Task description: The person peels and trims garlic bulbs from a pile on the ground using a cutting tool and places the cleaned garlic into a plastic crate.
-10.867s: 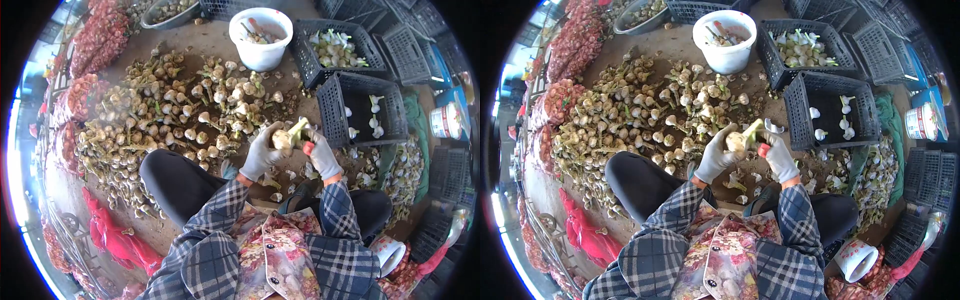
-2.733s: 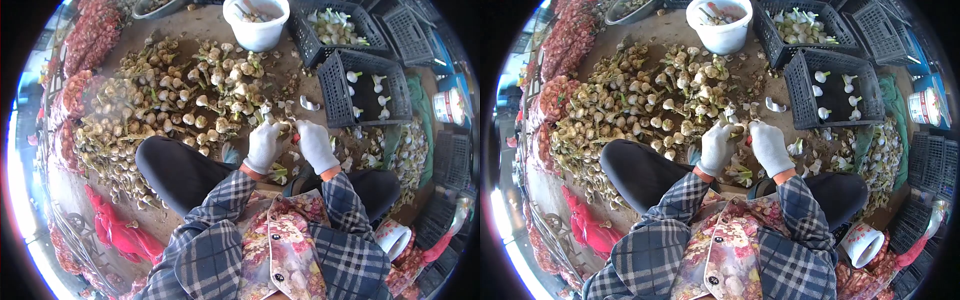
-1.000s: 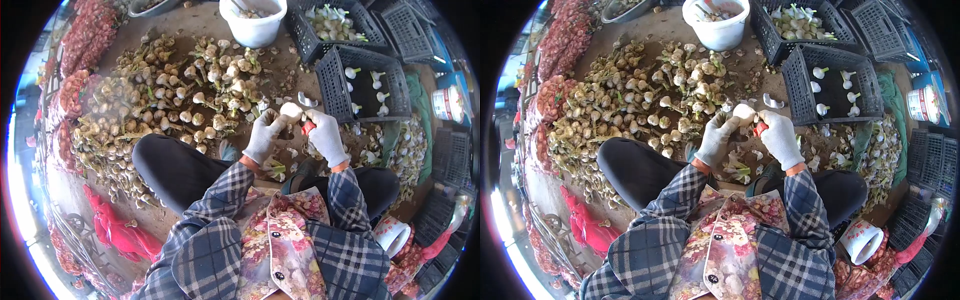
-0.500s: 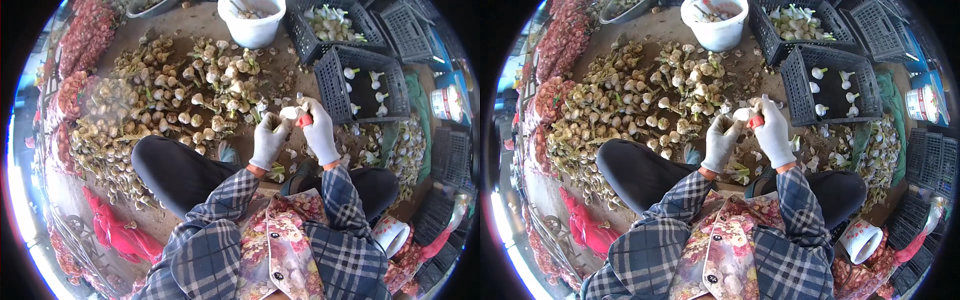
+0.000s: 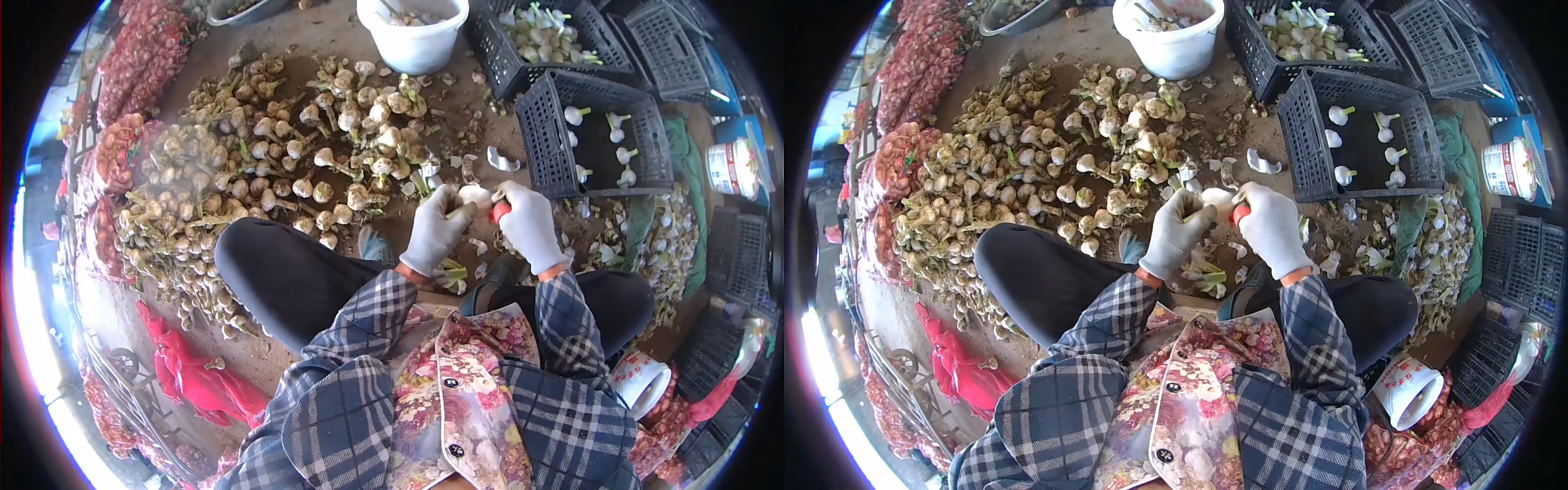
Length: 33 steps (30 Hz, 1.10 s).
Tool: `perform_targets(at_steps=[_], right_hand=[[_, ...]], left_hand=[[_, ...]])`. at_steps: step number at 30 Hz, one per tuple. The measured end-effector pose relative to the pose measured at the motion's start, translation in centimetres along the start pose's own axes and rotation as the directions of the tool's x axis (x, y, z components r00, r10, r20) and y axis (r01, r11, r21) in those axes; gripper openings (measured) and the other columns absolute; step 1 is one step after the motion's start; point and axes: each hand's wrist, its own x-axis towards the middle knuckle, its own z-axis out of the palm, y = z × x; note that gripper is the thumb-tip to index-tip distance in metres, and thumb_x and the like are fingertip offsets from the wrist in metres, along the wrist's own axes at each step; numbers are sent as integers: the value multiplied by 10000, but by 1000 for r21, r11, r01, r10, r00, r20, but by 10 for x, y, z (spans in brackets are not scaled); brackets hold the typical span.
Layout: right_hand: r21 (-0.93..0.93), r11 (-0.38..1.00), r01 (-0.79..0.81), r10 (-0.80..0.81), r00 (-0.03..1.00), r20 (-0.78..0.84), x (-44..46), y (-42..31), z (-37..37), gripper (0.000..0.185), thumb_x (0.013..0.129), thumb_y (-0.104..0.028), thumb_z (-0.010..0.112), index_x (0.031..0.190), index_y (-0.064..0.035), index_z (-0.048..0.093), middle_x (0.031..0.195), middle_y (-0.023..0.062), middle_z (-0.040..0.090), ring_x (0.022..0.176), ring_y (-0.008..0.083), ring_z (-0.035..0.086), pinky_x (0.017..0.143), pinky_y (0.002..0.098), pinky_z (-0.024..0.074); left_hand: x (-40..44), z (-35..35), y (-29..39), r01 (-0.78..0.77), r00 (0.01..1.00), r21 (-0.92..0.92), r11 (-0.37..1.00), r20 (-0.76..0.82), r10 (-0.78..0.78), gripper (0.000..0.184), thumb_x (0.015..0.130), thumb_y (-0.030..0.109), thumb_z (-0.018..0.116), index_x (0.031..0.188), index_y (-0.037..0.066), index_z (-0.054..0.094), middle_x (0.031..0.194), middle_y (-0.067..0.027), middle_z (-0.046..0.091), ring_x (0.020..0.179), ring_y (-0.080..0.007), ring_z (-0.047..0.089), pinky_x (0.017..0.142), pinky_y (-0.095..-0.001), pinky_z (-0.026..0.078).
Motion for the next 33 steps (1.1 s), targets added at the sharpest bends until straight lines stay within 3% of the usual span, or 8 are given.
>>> perform_targets(at_steps=[5, 8, 11, 17, 20, 25, 30, 33], right_hand=[[-354, 935, -8, 191, 852, 487, -25, 102, 54, 158, 841, -116, 621, 986, -67, 658, 957, 210, 669, 921, 364, 651, 791, 419, 512], [277, 949, -150, 140, 989, 57, -3, 25, 10, 181, 849, -108, 617, 1012, -46, 663, 935, 200, 675, 894, 362, 655, 763, 407, 516], [400, 901, -166, 146, 986, 80, 9, -17, -7, 183, 853, -96, 611, 1017, -33, 664, 907, 198, 673, 845, 353, 663, 719, 392, 519], [179, 979, -97, 69, 985, 157, 17, -11, -3, 122, 826, -150, 618, 882, -44, 641, 764, 193, 648, 738, 376, 640, 640, 429, 499], [-106, 994, -11, 20, 997, 79, 14, 9, 21, 130, 810, -184, 624, 837, -57, 630, 759, 189, 646, 747, 386, 639, 662, 463, 494], [-321, 947, -13, 151, 901, 407, -14, 92, 76, 225, 805, -153, 638, 1021, -95, 646, 903, 171, 680, 868, 369, 655, 756, 466, 505], [387, 912, -138, 161, 987, -28, 17, 29, 36, 269, 819, -91, 661, 1078, -44, 602, 977, 164, 675, 911, 361, 652, 757, 400, 510], [256, 965, 64, 17, 953, -302, 13, -37, 35, 173, 805, -94, 670, 947, -38, 589, 839, 180, 659, 816, 382, 644, 701, 387, 500]], left_hand=[[9, 2, 7, 140, 960, -816, 561, -27, -278, 135, 921, 132, 612, 1007, 40, 565, 883, -45, 624, 692, -120, 586, 604, -284, 538], [9, 0, -2, 145, 943, -786, 601, -75, -325, 130, 933, 133, 595, 1015, 39, 559, 889, -52, 625, 691, -124, 590, 635, -288, 552], [4, 9, 4, 82, 961, -595, 800, -166, -222, 128, 925, 143, 622, 926, 39, 547, 806, -16, 603, 662, -85, 564, 623, -256, 514], [1, -11, 7, 33, 998, -166, 986, -43, -40, 190, 912, 141, 658, 836, 52, 509, 725, 23, 547, 618, -38, 484, 551, -210, 434], [4, -11, -4, 70, 997, -333, 940, -17, -80, 175, 911, 139, 651, 834, 60, 515, 715, 10, 549, 594, -56, 496, 549, -221, 448], [9, 2, 13, 284, 932, -930, 233, 211, -296, 213, 991, 257, 498, 978, 54, 561, 707, -18, 531, 631, -144, 530, 602, -320, 481], [7, 3, -1, 277, 899, -960, 42, 244, -363, 246, 1000, 283, 490, 964, 49, 558, 675, -15, 491, 658, -154, 500, 692, -334, 482], [5, -1, 3, 243, 879, -970, 13, 214, -426, 250, 997, 293, 497, 941, 55, 548, 676, -12, 488, 630, -157, 491, 651, -326, 477]])
